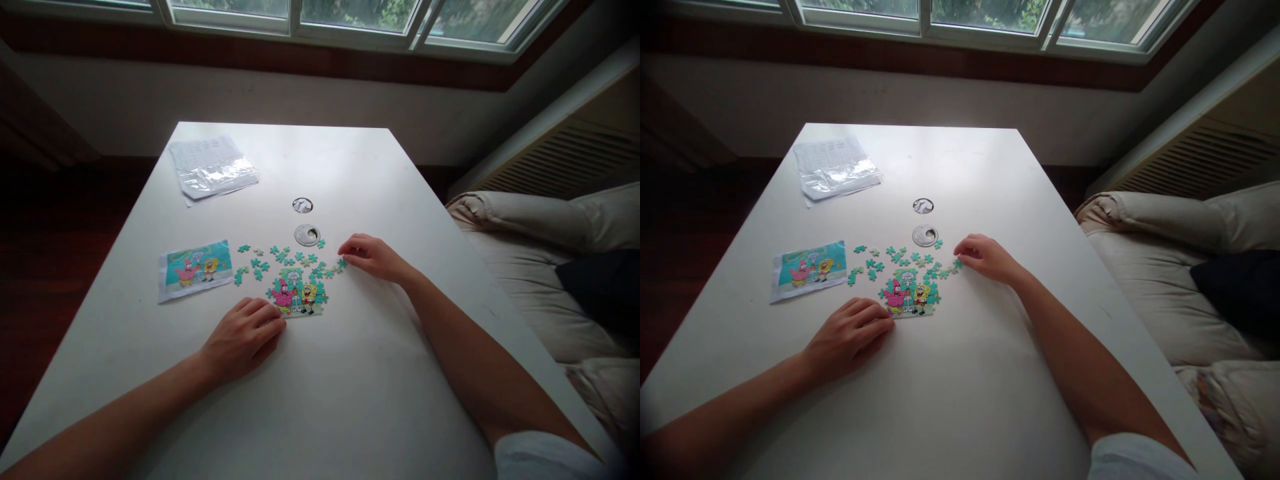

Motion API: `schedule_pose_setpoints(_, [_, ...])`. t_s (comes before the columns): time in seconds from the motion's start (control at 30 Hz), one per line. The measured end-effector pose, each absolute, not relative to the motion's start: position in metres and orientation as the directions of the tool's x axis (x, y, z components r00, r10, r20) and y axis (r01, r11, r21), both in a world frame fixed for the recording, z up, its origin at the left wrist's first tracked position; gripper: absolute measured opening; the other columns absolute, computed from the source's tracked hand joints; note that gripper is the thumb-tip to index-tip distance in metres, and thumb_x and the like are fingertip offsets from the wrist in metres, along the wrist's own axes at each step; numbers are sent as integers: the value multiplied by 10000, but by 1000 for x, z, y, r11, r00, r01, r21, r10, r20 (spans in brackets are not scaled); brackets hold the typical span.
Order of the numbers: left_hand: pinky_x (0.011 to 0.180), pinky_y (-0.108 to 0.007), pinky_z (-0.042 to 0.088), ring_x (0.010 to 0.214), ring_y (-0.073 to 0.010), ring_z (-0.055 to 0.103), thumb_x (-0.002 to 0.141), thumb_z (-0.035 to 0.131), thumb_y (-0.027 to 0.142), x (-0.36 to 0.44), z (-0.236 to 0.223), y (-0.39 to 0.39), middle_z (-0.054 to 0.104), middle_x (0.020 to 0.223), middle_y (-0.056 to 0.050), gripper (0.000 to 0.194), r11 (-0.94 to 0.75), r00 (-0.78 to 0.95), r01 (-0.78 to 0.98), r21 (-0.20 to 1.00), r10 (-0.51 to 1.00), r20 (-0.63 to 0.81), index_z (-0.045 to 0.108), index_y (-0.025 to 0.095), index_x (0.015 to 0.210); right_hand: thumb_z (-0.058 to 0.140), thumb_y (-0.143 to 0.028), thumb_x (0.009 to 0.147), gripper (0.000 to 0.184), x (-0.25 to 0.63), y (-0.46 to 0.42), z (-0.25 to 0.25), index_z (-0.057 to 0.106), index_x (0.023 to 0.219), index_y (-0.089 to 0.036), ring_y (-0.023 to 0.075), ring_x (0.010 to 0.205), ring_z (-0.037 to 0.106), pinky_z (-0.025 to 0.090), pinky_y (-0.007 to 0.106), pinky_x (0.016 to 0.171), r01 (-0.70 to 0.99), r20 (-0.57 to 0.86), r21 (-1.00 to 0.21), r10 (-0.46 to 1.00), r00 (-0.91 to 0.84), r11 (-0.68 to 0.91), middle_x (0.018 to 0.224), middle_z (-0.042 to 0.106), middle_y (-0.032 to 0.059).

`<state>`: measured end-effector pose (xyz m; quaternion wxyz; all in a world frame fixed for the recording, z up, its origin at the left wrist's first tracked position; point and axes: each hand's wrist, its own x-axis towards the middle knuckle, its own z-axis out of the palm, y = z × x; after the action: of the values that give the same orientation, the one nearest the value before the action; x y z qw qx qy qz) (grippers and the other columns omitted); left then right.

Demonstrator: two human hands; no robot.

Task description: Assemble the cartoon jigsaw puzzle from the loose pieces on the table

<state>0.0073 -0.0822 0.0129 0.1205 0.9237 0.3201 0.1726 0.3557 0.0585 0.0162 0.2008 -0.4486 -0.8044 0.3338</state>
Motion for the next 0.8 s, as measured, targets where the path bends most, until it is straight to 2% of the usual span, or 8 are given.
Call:
schedule_pose_setpoints(0.27, [870,-382,488,957,-219,620,967,513,173,8,14,-83,676,989,-83,168,-772,734,553,314,630,255,644,205,1066,690,-374,893,224,352,56,22,750,1059,-235,215,892,555,445,352,837,597,5,-614,759,-651,516,966,608,81])
schedule_pose_setpoints(0.47, [887,-366,486,974,-203,650,986,506,175,7,14,-83,714,1072,-74,161,-775,716,539,329,628,305,620,196,1098,656,-339,921,199,348,52,22,752,1069,-245,211,891,533,424,345,842,610,-10,-583,746,-666,537,952,582,77])
schedule_pose_setpoints(0.63, [877,-367,482,957,-204,643,985,505,179,7,15,-83,711,1010,-70,141,-768,718,549,329,635,285,628,197,1051,647,-329,933,165,345,50,22,760,1025,-250,212,882,545,428,354,842,614,34,-544,746,-665,572,934,593,77])
schedule_pose_setpoints(0.8, [834,-357,468,917,-203,619,989,500,182,9,19,-83,693,943,-64,135,-771,713,560,305,635,297,633,194,1012,625,-285,946,226,341,49,16,745,1137,-280,213,889,556,429,359,838,590,101,-501,719,-687,634,967,605,82])
